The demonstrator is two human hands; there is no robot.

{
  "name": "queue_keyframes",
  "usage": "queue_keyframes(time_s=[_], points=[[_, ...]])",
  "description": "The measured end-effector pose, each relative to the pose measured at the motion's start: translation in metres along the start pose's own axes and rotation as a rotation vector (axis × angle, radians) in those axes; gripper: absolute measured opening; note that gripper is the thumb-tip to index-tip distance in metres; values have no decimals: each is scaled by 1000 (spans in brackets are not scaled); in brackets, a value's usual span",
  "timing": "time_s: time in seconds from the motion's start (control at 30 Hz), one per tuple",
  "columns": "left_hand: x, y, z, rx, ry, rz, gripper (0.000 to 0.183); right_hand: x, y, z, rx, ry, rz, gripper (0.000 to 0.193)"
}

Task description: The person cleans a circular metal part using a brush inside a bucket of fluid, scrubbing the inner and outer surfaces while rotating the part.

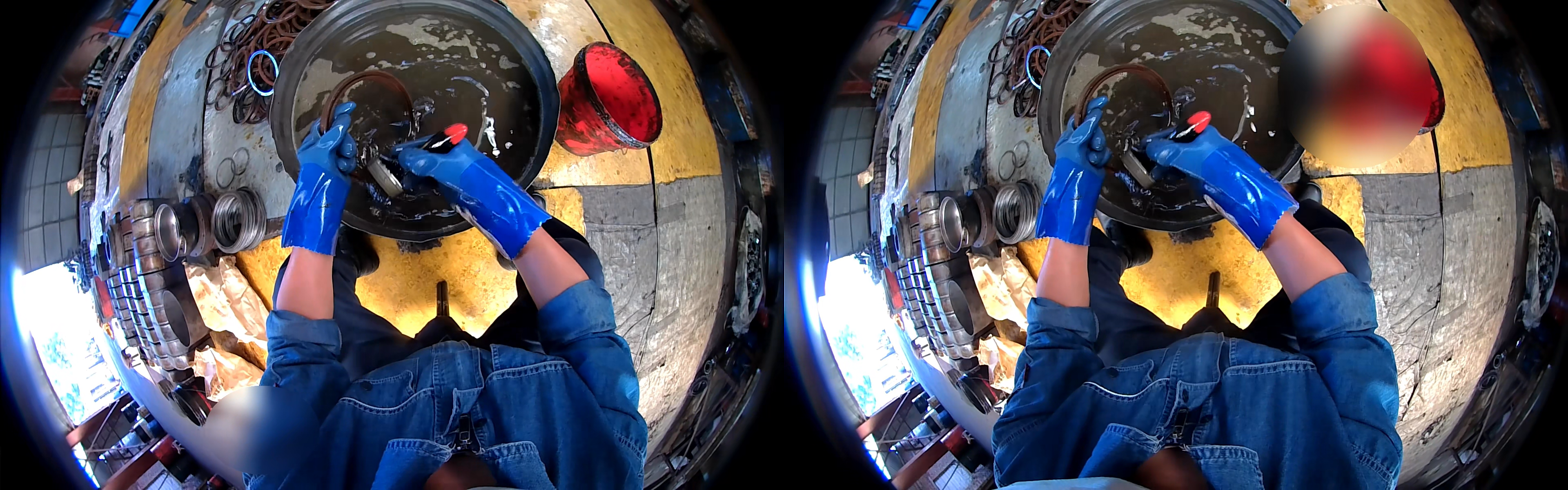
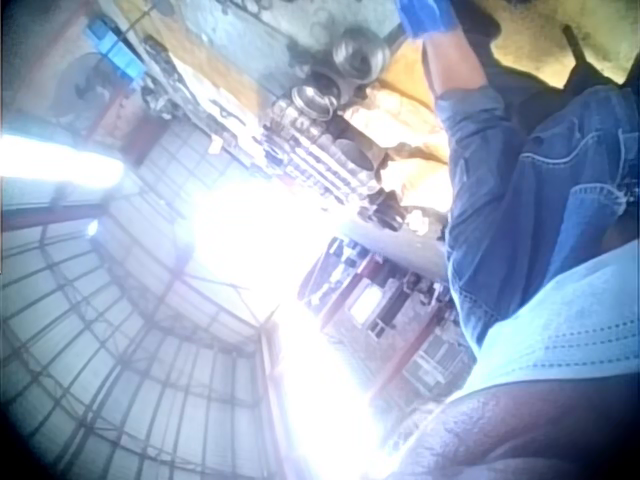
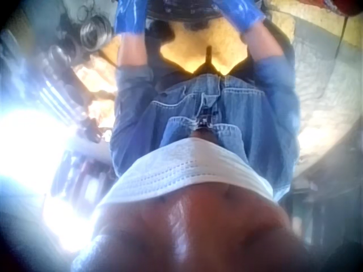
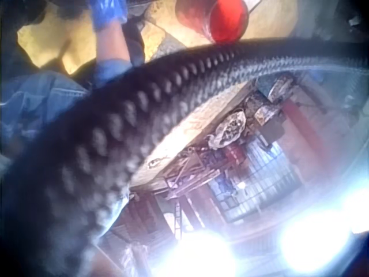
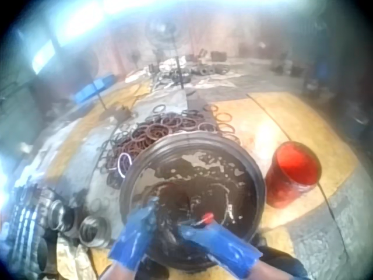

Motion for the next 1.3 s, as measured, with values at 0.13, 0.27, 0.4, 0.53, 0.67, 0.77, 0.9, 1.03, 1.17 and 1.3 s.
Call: queue_keyframes(time_s=[0.13,0.27,0.4,0.53,0.67,0.77,0.9,1.03,1.17,1.3], points=[[-10,-2,-12,-11,141,-18,30,0,2,3,-597,-40,17,29],[-17,1,-18,-23,218,28,31,1,27,19,-1020,-319,489,25],[-19,17,-26,-6,299,120,32,4,39,34,-1030,-417,709,27],[-13,38,-14,-31,273,258,39,0,49,47,-694,-502,732,21],[-10,42,-16,-1,246,246,40,26,11,114,-623,-726,245,22],[-10,39,-10,21,205,249,41,31,19,115,-721,-610,182,27],[-11,38,-4,7,174,240,39,22,56,59,-339,-363,345,26],[-16,32,-22,-15,264,217,37,31,56,67,-506,-380,463,26],[-19,24,-24,-38,335,124,34,31,29,76,-618,-378,81,24],[-25,16,-34,-49,363,43,30,26,-18,80,-440,-276,-119,26]])
Point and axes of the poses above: each hand's wrist, its own x-axis towards the middle knuckle, its own z-axis out of the back of the hand, y = z × x, the point moved 10 cm from there along x, towards the middle knuckle, and after that the axes turned 9 degrees about -y, right-handed, at the moved point
